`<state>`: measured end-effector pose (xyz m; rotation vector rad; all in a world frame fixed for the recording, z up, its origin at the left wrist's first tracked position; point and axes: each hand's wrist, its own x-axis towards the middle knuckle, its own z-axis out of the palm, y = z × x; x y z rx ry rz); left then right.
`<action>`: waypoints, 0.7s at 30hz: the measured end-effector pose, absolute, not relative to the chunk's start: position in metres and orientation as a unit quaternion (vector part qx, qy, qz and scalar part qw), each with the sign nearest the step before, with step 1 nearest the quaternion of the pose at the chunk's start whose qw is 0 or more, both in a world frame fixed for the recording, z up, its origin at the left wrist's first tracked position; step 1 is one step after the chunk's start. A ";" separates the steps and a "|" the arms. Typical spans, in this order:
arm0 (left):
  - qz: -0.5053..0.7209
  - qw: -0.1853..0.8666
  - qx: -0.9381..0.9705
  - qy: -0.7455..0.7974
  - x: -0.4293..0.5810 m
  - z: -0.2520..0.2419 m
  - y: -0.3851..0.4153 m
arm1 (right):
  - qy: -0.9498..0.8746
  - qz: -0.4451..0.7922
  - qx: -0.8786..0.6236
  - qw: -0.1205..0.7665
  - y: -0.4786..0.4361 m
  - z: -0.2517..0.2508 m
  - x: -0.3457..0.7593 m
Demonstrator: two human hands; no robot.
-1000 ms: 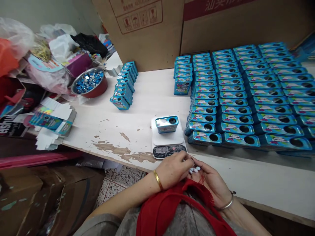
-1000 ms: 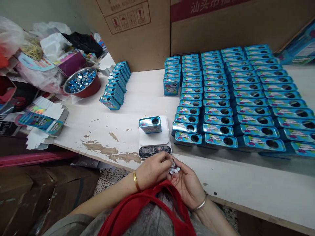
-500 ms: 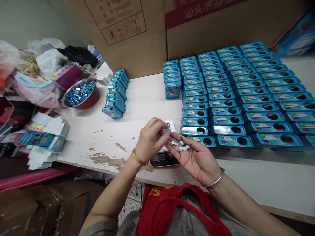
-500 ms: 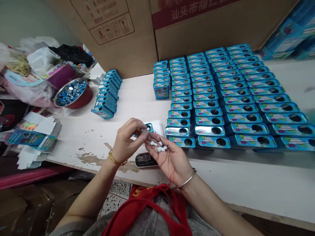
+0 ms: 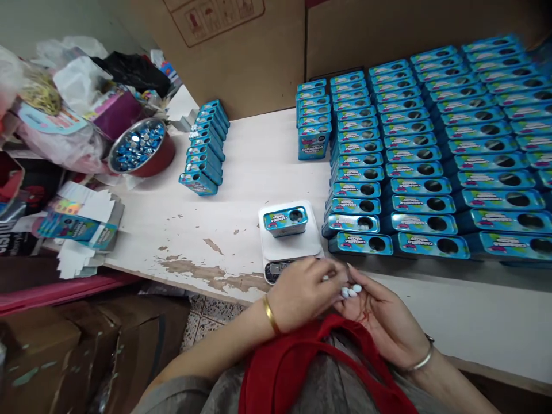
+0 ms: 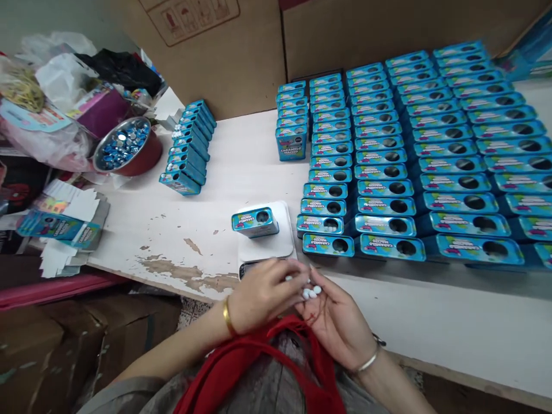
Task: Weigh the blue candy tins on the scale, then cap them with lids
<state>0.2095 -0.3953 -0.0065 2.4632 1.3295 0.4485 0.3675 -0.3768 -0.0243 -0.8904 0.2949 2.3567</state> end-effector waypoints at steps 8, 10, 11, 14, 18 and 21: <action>0.115 0.197 0.870 0.437 0.234 -0.033 -0.417 | 0.125 0.899 -0.352 0.227 -0.400 -0.034 0.390; 0.125 0.208 0.868 0.433 0.233 -0.031 -0.417 | 0.113 0.911 -0.340 0.204 -0.401 -0.030 0.389; 0.128 0.208 0.868 0.431 0.233 -0.031 -0.418 | 0.108 0.915 -0.337 0.196 -0.401 -0.028 0.389; 0.137 0.202 0.866 0.436 0.233 -0.033 -0.421 | 0.096 0.919 -0.332 0.190 -0.402 -0.026 0.388; 0.140 0.208 0.858 0.448 0.234 -0.037 -0.425 | 0.091 0.919 -0.328 0.199 -0.403 -0.029 0.388; 0.142 0.220 0.852 0.454 0.233 -0.038 -0.425 | 0.087 0.918 -0.331 0.200 -0.403 -0.031 0.387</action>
